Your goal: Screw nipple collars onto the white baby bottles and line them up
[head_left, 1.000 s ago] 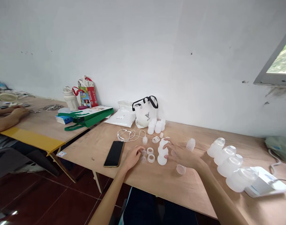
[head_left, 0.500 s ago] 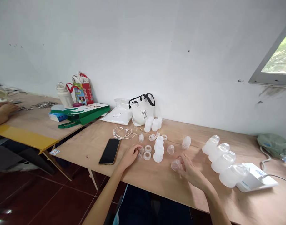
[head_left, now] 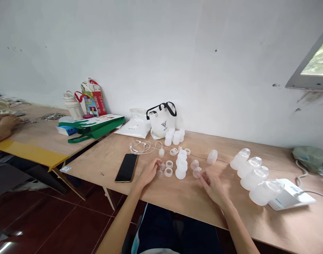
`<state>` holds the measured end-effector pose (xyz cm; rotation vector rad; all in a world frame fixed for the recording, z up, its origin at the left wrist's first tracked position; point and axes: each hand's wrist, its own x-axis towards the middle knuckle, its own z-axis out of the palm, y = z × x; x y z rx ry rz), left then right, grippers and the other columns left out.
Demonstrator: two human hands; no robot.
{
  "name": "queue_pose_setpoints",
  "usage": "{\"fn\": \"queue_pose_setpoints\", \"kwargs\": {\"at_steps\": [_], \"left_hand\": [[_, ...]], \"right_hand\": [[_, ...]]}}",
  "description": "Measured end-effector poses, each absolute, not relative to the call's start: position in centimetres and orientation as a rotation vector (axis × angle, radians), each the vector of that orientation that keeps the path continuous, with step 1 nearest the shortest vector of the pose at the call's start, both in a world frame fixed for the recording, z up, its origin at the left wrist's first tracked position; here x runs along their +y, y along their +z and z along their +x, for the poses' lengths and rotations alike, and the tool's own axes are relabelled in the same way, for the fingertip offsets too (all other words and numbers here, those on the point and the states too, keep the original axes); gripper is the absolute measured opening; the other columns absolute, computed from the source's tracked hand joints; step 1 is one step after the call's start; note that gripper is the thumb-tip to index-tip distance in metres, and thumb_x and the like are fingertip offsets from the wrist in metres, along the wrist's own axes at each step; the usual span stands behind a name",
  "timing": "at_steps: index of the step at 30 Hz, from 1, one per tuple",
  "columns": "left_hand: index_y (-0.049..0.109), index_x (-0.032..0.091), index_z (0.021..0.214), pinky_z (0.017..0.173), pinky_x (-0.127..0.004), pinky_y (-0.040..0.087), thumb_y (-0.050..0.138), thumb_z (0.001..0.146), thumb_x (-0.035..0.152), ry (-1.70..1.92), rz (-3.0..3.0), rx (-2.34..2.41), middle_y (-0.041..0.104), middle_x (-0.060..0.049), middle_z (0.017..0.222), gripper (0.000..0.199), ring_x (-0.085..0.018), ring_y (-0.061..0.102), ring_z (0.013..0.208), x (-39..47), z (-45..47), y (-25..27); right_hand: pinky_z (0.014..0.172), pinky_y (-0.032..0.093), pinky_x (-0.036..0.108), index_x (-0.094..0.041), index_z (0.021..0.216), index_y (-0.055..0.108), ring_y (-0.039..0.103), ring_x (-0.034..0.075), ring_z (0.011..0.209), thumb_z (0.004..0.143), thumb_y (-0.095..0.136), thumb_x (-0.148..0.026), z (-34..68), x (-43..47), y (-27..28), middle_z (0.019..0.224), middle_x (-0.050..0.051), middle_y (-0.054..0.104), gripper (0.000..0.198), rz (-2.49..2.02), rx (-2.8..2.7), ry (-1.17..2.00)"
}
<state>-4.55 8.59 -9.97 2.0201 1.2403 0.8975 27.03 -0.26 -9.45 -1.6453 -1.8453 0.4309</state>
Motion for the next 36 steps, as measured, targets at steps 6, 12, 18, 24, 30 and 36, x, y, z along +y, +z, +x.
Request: {"fn": "queue_pose_setpoints", "kwargs": {"at_steps": [6,12,18,24,30,36], "left_hand": [[0.059,0.021,0.095,0.089,-0.034,0.049,0.042,0.088,0.016,0.681,2.023,1.221,0.066,-0.004,0.096,0.019,-0.021,0.061,0.092,8.5,-6.7,-8.2],[0.058,0.022,0.127,0.1,-0.039,0.047,0.063,0.089,0.04,0.347,2.004,1.21,0.065,-0.009,0.119,0.043,-0.027,0.061,0.112,6.5,-8.6,-5.5],[0.044,0.036,0.152,0.109,-0.045,0.042,0.068,0.085,0.026,0.352,2.127,1.128,0.051,-0.007,0.153,0.072,-0.031,0.056,0.127,5.2,-5.9,-4.5],[0.062,0.033,0.136,0.107,-0.046,0.043,0.059,0.094,0.025,0.314,2.342,1.251,0.056,-0.008,0.139,0.042,-0.032,0.056,0.123,4.6,-2.9,-5.3],[0.068,0.022,0.098,0.091,-0.037,0.049,0.057,0.095,0.025,0.437,2.326,1.262,0.063,-0.006,0.109,0.012,-0.026,0.062,0.1,5.2,-2.5,-5.7],[0.065,0.019,0.09,0.075,-0.032,0.056,0.064,0.093,0.044,0.667,1.86,0.919,0.063,-0.003,0.096,0.025,-0.02,0.062,0.086,4.4,-3.2,-3.2]], "right_hand": [[0.065,0.038,0.034,-0.025,0.072,0.053,0.059,0.022,0.066,0.102,0.037,-0.049,25.9,-0.6,-8.1,0.069,0.002,0.065,0.042,-1.737,-2.109,0.445],[0.066,0.04,0.033,-0.025,0.081,0.056,0.062,0.023,0.07,0.101,0.039,-0.046,25.8,-0.6,-7.7,0.076,0.002,0.068,0.034,-1.77,-2.068,0.489],[0.066,0.039,0.032,-0.025,0.084,0.055,0.063,0.022,0.071,0.101,0.039,-0.043,25.9,-0.5,-7.8,0.077,0.001,0.069,0.029,-1.781,-2.098,0.511],[0.064,0.037,0.032,-0.025,0.086,0.052,0.062,0.022,0.07,0.102,0.039,-0.043,25.9,-0.6,-7.8,0.076,0.001,0.067,0.027,-1.793,-2.101,0.508],[0.065,0.038,0.032,-0.025,0.087,0.057,0.062,0.022,0.07,0.103,0.038,-0.045,25.9,-0.6,-7.6,0.077,0.001,0.068,0.031,-1.794,-2.097,0.514],[0.061,0.042,0.029,-0.026,0.087,0.065,0.058,0.017,0.065,0.102,0.046,-0.052,24.2,-2.0,-6.7,0.07,-0.001,0.064,0.036,-1.597,-2.034,0.641]]}}
